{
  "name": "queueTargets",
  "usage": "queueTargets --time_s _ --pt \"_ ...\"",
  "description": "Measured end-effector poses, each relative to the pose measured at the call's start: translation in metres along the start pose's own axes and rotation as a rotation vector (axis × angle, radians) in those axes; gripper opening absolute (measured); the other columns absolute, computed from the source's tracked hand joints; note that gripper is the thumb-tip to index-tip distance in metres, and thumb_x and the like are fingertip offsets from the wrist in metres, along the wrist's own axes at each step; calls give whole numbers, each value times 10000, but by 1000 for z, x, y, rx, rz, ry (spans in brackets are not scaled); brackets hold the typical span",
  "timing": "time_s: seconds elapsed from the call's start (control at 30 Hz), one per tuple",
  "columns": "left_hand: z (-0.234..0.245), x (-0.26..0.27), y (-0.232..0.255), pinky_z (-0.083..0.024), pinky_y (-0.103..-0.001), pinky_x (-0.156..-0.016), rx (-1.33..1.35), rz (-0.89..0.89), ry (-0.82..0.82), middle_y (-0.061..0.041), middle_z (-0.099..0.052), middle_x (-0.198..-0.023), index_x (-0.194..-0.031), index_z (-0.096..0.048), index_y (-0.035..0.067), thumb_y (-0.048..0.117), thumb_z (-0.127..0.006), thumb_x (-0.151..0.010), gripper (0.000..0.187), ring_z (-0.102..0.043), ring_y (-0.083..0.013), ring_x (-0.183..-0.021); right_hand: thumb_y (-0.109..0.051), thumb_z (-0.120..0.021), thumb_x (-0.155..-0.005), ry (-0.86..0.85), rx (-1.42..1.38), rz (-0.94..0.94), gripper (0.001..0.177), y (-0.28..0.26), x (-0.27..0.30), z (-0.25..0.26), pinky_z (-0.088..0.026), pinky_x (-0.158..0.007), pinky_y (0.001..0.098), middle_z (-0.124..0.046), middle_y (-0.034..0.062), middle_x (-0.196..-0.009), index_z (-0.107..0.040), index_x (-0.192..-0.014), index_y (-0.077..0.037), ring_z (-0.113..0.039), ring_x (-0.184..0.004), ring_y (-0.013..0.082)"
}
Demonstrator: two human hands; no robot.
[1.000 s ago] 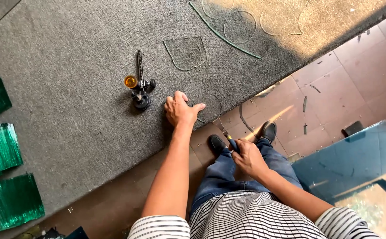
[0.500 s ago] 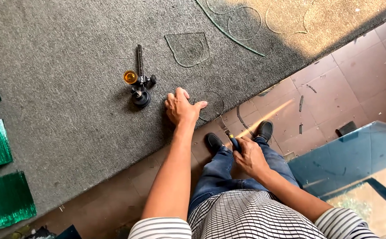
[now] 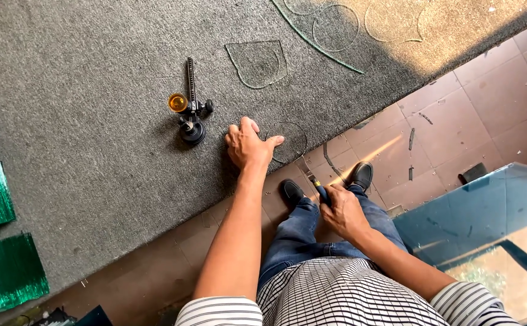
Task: Scoring and snapping glass sheets into smaller pieces using a handheld glass cutter
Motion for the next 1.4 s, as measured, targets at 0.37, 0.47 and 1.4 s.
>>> queueTargets --time_s 0.37,0.47,1.4 --pt "0 -1 -1 -488 -470 -950 -20 -4 17 -102 -544 -1119 -966 -515 221 455 -948 -652 584 -585 -381 -1149 -52 -606 -726 37 -40 47 64 9 -9 -1 -568 -601 486 -627 143 -717 -595 -738 -114 -688 -740 452" --pt "0 -2 -1 -485 -477 -953 -3 -12 15 -103 -546 -1114 -962 -517 219 461 -952 -646 591 -588 -382 -1148 -52 -597 -735 33 -17 69 73 13 -10 -3 -570 -600 488 -631 139 -720 -596 -735 -125 -688 -743 445" --pt "-18 33 7 -433 -486 -973 -2 69 195 -71 -516 -1158 -1007 -561 169 428 -956 -585 634 -491 -338 -1222 -151 -652 -716 -172 -51 -45 197 -38 -12 51 -554 -702 523 -663 218 -860 -742 -862 -52 -697 -870 474"
Point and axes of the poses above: each hand's wrist, its own x-axis away from the middle knuckle, its own z-axis out of the back of the hand, y = z × x, the point moved 5 cm from there along -x, towards the middle knuckle
